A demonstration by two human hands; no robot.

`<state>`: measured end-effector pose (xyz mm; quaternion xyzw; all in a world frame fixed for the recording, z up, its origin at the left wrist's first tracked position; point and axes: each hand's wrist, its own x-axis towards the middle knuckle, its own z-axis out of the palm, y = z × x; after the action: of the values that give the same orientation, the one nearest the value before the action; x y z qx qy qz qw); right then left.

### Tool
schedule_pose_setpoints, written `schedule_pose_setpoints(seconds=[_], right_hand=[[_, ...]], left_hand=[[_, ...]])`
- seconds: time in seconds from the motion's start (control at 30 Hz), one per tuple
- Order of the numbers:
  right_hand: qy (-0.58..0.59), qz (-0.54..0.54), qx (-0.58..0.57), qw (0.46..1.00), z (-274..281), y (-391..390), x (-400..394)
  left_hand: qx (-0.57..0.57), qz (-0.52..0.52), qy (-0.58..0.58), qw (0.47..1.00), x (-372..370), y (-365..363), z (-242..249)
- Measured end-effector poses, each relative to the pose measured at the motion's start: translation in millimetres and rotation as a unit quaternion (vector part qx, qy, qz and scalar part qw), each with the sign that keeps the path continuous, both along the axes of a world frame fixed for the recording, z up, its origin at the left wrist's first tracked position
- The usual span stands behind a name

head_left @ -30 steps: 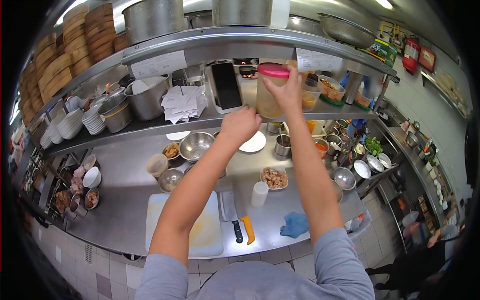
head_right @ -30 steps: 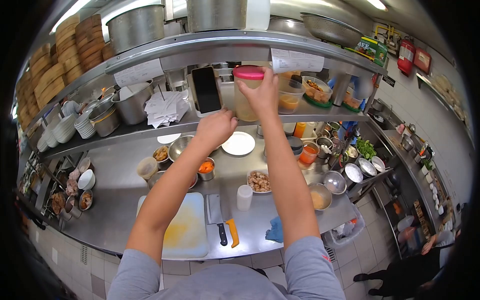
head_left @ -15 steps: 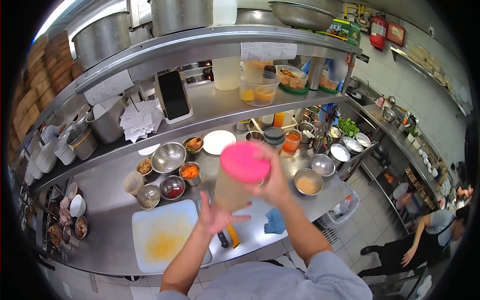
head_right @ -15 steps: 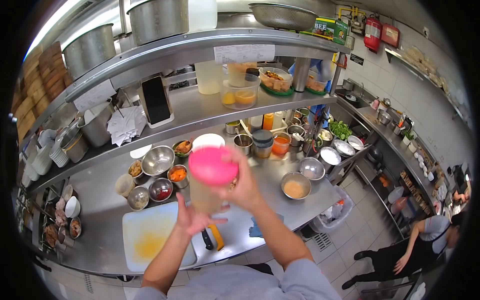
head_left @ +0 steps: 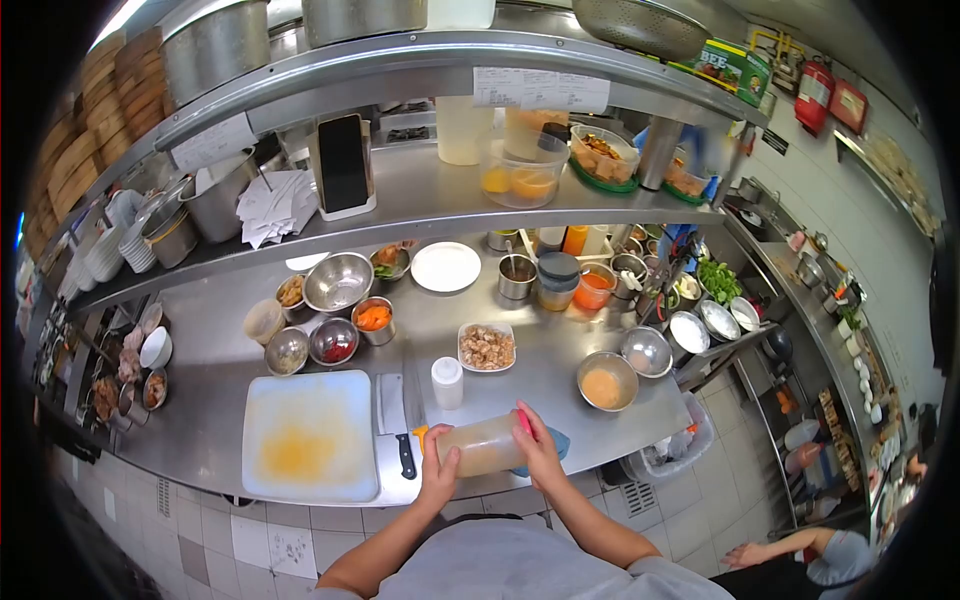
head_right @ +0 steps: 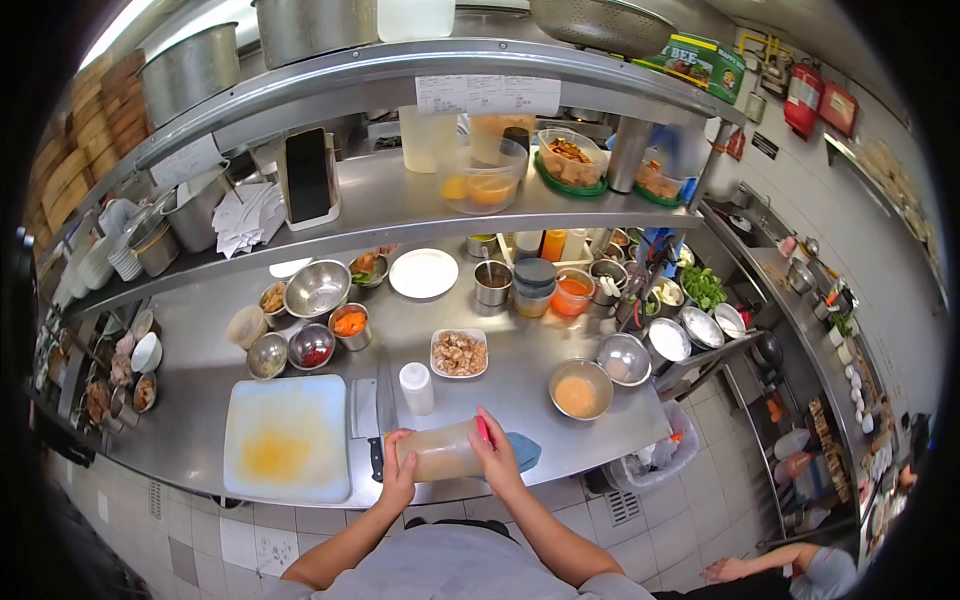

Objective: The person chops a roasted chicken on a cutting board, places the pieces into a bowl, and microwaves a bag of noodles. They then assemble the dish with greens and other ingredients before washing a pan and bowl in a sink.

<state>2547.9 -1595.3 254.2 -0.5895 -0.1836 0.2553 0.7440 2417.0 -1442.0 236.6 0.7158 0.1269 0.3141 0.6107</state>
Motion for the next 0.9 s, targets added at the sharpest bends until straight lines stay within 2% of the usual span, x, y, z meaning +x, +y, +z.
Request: schedule_pose_setpoints(seconds=[0.1, 0.2, 0.37, 0.4, 0.5, 0.6, 0.7, 0.8, 0.83, 0.9], right_hand=[[-0.083, 0.012, -0.032, 0.996, 9, 2, 9], [-0.188, 0.023, -0.068, 0.98, 10, 6, 20], [-0.264, 0.052, -0.096, 0.958, 23, 11, 28], [-0.331, 0.064, -0.111, 0.935, 27, 11, 27], [-0.511, 0.123, -0.127, 0.841, 51, 7, 28], [-0.616, 0.254, -0.094, 0.739, 71, 5, 34], [-0.634, 0.333, -0.027, 0.697, 98, 8, 39], [-0.66, 0.352, -0.012, 0.663, 127, 2, 39], [-0.667, 0.361, -0.01, 0.652, 133, 1, 42], [-0.535, 0.352, -0.016, 0.768, 134, -3, 53]], left_hand=[[-0.067, 0.029, -0.02, 0.997, 3, -6, -29], [-0.292, 0.006, -0.085, 0.952, 8, -16, -26], [-0.386, 0.026, -0.08, 0.919, 17, -15, -32], [-0.394, 0.033, -0.073, 0.916, 18, -14, -37], [-0.59, -0.089, 0.072, 0.799, 8, -9, -33], [-0.639, -0.247, 0.125, 0.717, 4, -4, -31], [-0.646, -0.307, 0.115, 0.689, 7, 5, -44], [-0.627, -0.306, 0.153, 0.7, 7, 10, -16], [-0.627, -0.309, 0.15, 0.699, 5, 13, -20], [-0.628, -0.317, 0.146, 0.695, -2, 25, -41]])
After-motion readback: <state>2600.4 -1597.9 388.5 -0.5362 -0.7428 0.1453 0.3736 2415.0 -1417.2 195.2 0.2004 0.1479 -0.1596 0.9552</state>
